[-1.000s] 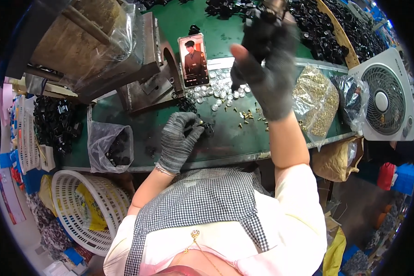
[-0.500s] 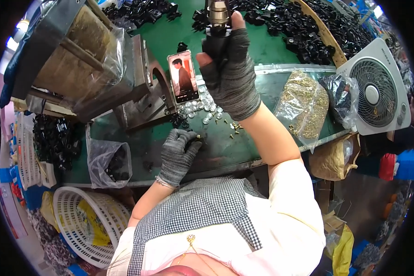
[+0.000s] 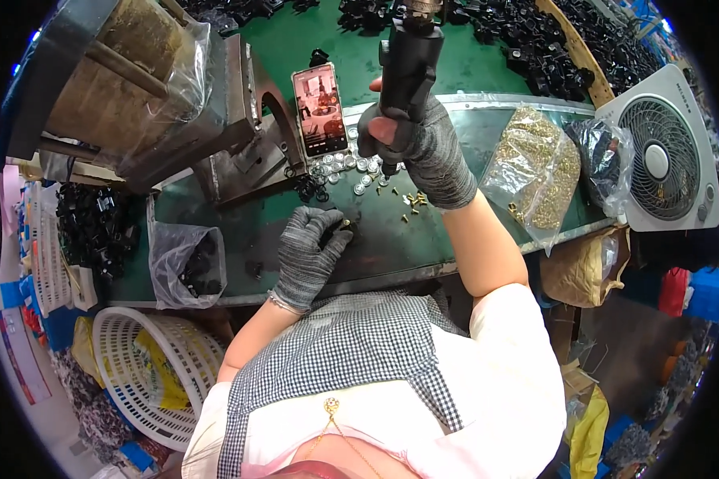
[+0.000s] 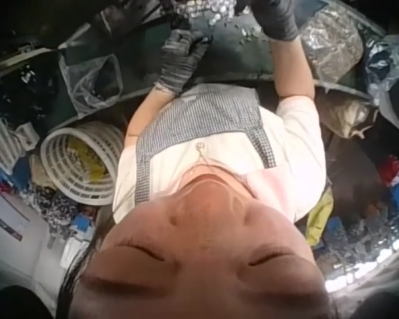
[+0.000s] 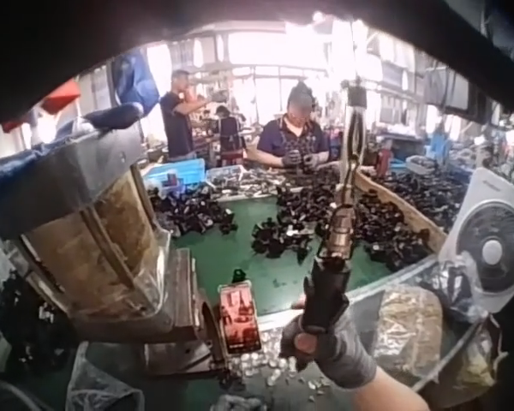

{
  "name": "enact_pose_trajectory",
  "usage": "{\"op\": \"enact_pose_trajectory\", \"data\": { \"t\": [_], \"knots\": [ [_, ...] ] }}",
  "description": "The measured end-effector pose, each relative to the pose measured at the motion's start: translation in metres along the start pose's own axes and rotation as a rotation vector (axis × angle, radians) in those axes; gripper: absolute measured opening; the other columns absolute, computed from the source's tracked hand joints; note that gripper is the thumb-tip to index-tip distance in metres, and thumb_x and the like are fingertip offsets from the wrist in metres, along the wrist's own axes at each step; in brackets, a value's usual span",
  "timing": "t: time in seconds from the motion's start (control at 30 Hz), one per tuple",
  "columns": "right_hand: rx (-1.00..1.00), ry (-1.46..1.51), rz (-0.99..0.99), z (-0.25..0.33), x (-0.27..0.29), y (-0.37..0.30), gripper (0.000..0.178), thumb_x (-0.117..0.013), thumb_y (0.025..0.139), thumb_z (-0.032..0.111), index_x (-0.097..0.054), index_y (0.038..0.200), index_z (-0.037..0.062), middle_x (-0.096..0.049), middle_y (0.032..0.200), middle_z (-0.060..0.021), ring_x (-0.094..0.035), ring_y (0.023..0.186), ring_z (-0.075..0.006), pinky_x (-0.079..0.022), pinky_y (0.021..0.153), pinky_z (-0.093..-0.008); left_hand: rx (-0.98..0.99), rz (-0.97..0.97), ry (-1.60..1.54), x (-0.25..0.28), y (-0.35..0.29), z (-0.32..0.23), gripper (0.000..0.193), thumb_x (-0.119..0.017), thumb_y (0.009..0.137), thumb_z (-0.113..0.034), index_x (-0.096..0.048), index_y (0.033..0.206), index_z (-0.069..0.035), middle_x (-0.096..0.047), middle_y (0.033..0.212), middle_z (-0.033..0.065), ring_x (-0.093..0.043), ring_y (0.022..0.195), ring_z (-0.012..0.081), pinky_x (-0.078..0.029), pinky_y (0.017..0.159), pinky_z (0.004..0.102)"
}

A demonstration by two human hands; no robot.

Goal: Assembling small plastic and metal components using a power screwdriver at a factory workbench.

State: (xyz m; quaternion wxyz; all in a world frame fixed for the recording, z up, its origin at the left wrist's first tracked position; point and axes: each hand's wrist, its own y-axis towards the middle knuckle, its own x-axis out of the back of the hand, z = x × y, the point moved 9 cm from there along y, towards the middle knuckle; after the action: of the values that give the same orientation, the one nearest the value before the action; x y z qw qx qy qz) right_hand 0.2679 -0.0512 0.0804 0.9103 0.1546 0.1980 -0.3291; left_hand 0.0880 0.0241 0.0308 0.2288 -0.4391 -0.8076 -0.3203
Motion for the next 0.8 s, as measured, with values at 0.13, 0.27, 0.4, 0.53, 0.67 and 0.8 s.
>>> {"op": "enact_pose_trajectory", "data": {
  "t": [0.13, 0.27, 0.4, 0.53, 0.67, 0.8],
  "knots": [
    [-0.085, -0.138, -0.008, -0.001, -0.004, -0.004, 0.071, -0.078, 0.071, 0.026, -0.041, 0.126, 0.0011, -0.058, 0.068, -0.0096, -0.059, 0.059, -0.0199, -0.048, 0.055, -0.0296, -0.008, 0.007, -0.016, -0.001, -0.002, -0.001, 0.027, -0.076, 0.072, -0.012, -0.069, 0.096, -0.003, -0.062, 0.086, 0.0115, -0.061, 0.078, 0.0267, -0.051, 0.069, 0.0351],
    [-0.029, -0.19, 0.012, -0.005, 0.0, -0.002, 0.05, -0.076, 0.073, 0.018, -0.055, 0.116, 0.0044, -0.063, 0.078, -0.0025, -0.06, 0.069, -0.0126, -0.046, 0.059, -0.0266, -0.016, -0.01, -0.05, -0.002, -0.007, 0.002, 0.027, -0.076, 0.072, -0.011, -0.069, 0.097, -0.003, -0.061, 0.087, 0.0116, -0.061, 0.079, 0.0263, -0.051, 0.069, 0.0346],
    [0.0, -0.237, -0.046, -0.005, 0.003, -0.002, 0.046, -0.076, 0.073, 0.018, -0.058, 0.112, 0.0036, -0.063, 0.077, -0.0021, -0.059, 0.068, -0.0112, -0.046, 0.06, -0.0264, -0.019, -0.004, -0.071, 0.0, -0.007, 0.001, 0.026, -0.076, 0.072, -0.01, -0.069, 0.097, -0.004, -0.061, 0.088, 0.0116, -0.061, 0.08, 0.0261, -0.051, 0.07, 0.0346],
    [-0.035, -0.176, -0.048, -0.006, 0.004, 0.0, 0.043, -0.076, 0.072, 0.018, -0.059, 0.108, 0.0038, -0.062, 0.077, -0.0011, -0.057, 0.068, -0.0104, -0.047, 0.059, -0.026, 0.002, 0.007, -0.062, -0.008, -0.001, 0.004, 0.025, -0.075, 0.073, -0.01, -0.07, 0.096, -0.005, -0.06, 0.088, 0.0115, -0.061, 0.079, 0.0265, -0.051, 0.07, 0.0356],
    [-0.003, -0.204, -0.081, -0.011, 0.007, -0.002, 0.056, -0.079, 0.072, 0.027, -0.047, 0.112, 0.0042, -0.058, 0.067, -0.0078, -0.059, 0.057, -0.0185, -0.043, 0.05, -0.0273, -0.094, -0.039, -0.08, -0.033, 0.022, -0.002, 0.024, -0.075, 0.073, -0.011, -0.07, 0.096, -0.006, -0.059, 0.086, 0.011, -0.061, 0.077, 0.027, -0.051, 0.068, 0.0367],
    [0.007, -0.176, -0.034, -0.015, 0.001, -0.004, 0.051, -0.08, 0.073, 0.027, -0.048, 0.106, 0.0066, -0.055, 0.072, -0.0047, -0.057, 0.058, -0.0171, -0.043, 0.05, -0.0274, -0.165, -0.009, -0.093, -0.049, 0.038, -0.01, 0.025, -0.075, 0.072, -0.009, -0.07, 0.097, -0.005, -0.059, 0.084, 0.0108, -0.06, 0.077, 0.0261, -0.05, 0.069, 0.0361]
  ]
}}
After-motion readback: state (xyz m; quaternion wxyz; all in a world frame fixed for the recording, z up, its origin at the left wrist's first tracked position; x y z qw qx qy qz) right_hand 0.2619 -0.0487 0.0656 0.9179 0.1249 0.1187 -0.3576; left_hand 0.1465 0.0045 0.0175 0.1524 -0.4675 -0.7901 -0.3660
